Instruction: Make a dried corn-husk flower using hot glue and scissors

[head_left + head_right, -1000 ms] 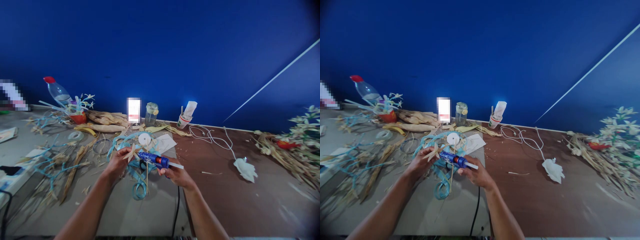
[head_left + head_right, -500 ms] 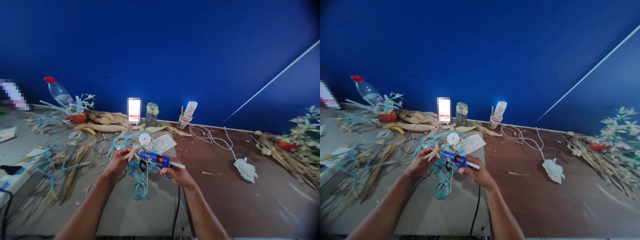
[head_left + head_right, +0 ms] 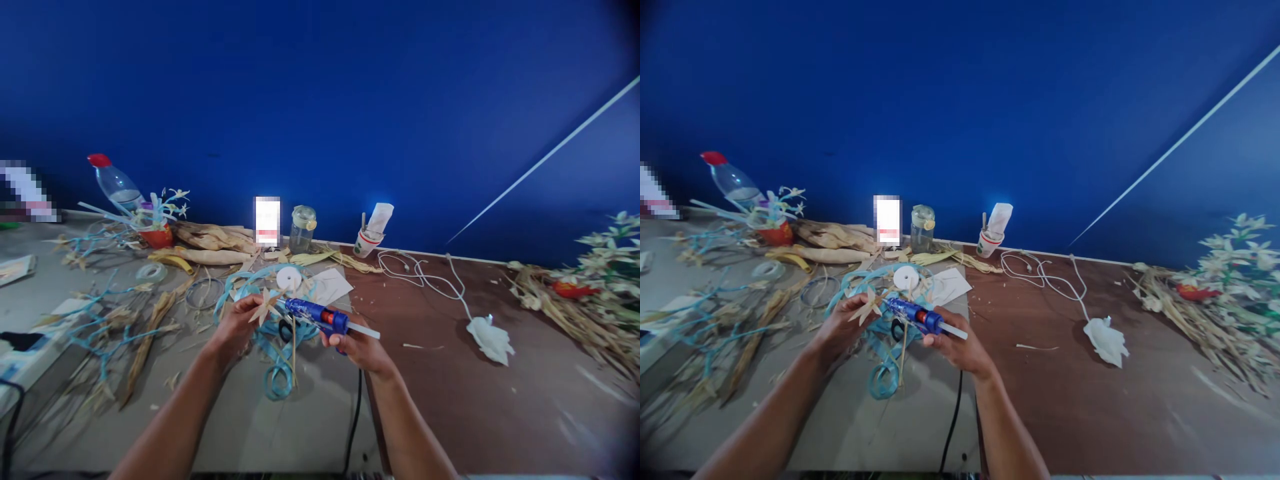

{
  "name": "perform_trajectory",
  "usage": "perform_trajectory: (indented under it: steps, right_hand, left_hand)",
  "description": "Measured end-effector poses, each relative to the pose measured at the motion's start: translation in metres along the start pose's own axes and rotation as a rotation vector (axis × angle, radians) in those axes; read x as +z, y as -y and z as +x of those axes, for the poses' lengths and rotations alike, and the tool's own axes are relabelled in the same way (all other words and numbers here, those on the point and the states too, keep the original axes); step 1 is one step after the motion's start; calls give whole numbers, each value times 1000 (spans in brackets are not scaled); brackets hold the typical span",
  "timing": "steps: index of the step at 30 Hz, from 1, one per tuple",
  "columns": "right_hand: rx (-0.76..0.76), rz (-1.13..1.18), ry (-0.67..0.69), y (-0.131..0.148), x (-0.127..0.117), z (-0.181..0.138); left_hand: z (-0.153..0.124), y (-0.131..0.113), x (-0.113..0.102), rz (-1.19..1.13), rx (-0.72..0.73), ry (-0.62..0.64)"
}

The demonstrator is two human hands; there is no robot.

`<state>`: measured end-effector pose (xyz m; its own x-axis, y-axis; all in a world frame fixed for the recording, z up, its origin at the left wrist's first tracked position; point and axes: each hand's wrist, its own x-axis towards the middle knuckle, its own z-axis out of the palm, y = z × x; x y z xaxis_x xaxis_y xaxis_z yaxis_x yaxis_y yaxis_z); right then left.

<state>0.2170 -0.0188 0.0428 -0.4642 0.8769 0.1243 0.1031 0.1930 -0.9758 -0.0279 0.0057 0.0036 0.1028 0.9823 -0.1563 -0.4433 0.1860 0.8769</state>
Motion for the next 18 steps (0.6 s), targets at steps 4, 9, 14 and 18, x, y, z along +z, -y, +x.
perform_trajectory:
  steps: [4,9,14,18]
  right_hand:
    - [-17,-30,-20,2,-3,-1]
    - [-5,-157,-160,4,0,0]
    - [-21,-567,-297,-3,2,-8]
    - [-12,-846,-381,-24,0,-27]
  left_hand:
    - [1,4,-4,-28,-7,10]
    - [0,2,-2,-38,-27,-14]
    - [1,0,-1,-43,-5,-13]
    - [1,3,-2,-49,19,17]
